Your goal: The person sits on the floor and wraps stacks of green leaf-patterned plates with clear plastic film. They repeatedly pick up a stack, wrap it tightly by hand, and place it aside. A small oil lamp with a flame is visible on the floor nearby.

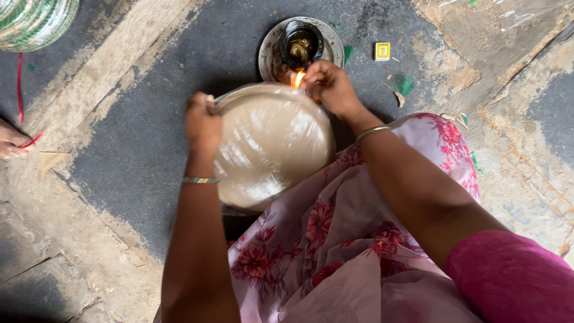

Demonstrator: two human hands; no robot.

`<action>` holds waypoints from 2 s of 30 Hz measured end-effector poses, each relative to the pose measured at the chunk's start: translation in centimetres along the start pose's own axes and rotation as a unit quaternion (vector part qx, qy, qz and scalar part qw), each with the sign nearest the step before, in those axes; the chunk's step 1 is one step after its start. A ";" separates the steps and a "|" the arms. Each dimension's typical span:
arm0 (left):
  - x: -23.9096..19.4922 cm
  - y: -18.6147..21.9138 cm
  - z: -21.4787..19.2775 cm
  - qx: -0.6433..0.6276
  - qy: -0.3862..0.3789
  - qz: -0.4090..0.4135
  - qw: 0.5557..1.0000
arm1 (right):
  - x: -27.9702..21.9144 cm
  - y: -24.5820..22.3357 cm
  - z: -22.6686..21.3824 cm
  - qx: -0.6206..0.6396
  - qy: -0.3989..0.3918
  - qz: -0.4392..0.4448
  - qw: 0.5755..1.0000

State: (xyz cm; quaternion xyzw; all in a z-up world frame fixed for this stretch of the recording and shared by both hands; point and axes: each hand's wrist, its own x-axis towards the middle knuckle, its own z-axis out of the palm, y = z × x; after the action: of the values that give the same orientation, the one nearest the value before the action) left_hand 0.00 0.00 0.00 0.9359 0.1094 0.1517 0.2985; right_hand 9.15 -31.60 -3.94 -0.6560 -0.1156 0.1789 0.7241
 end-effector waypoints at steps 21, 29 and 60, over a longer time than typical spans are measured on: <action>-10.8 2.7 -12.7 -0.290 0.079 -0.313 0.901 | -6.2 -11.4 10.2 -0.143 -0.140 -0.191 0.961; -13.4 -1.4 -8.4 -0.284 -0.196 -0.276 0.897 | -1.0 3.2 1.0 0.106 0.188 0.087 0.972; -19.7 -10.1 -11.4 -0.156 -0.224 -0.310 0.911 | -3.7 4.9 4.8 -0.306 -0.293 0.241 0.873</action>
State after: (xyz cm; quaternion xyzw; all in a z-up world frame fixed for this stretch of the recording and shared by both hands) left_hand -23.49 8.24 -1.49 0.8056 0.2996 -0.1470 0.4895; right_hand 3.30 -28.40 -7.99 -0.7697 -0.2102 0.4874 0.3548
